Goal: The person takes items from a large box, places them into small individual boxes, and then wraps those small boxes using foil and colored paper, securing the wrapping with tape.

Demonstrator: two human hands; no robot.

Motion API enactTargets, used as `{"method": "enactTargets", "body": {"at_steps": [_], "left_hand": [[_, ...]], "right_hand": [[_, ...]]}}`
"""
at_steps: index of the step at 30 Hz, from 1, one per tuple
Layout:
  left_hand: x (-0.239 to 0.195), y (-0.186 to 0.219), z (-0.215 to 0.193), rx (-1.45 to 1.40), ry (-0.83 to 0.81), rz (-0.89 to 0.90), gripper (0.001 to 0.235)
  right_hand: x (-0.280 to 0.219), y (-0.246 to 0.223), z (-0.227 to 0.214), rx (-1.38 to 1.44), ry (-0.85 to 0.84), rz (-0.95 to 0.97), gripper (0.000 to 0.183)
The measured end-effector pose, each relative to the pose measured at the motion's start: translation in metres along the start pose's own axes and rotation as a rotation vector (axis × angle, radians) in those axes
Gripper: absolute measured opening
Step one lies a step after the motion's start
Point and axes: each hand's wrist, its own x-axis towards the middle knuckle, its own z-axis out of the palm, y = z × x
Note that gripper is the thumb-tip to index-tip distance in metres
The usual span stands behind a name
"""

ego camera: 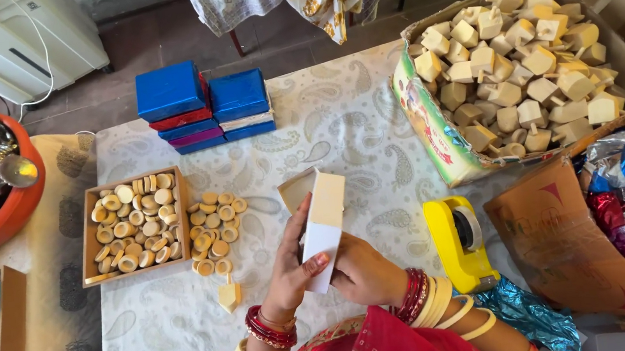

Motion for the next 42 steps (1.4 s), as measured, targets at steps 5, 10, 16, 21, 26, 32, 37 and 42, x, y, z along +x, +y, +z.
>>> {"method": "enactTargets", "body": {"at_steps": [5, 10, 16, 21, 26, 32, 37, 42], "left_hand": [[-0.007, -0.005, -0.007, 0.105, -0.01, 0.015, 0.1], [-0.021, -0.027, -0.03, -0.032, 0.142, -0.033, 0.101], [-0.047, -0.087, -0.055, -0.577, -0.02, -0.155, 0.089], [-0.035, -0.086, -0.027, -0.517, 0.05, -0.184, 0.081], [-0.039, -0.094, -0.03, -0.28, 0.342, -0.239, 0.069], [-0.045, -0.04, -0.012, -0.904, 0.202, -0.344, 0.071], [-0.045, -0.047, -0.02, -0.84, 0.284, -0.275, 0.059], [-0.062, -0.105, -0.02, -0.702, 0.133, -0.245, 0.051]], "right_hand": [[-0.004, 0.005, -0.005, 0.17, -0.09, 0.004, 0.042], [-0.05, 0.106, 0.009, 0.141, -0.182, 0.301, 0.019], [-0.034, 0.068, -0.008, 0.746, 0.223, 0.449, 0.044], [-0.037, 0.068, 0.032, 0.779, 0.275, 0.411, 0.052], [-0.044, 0.067, 0.028, 0.426, 0.629, 0.299, 0.036], [-0.043, 0.02, 0.022, -0.489, 0.403, -0.284, 0.04], [-0.037, 0.007, 0.03, -0.292, -0.064, -0.362, 0.07], [-0.017, 0.019, 0.023, -0.192, 0.06, -0.296, 0.072]]}}
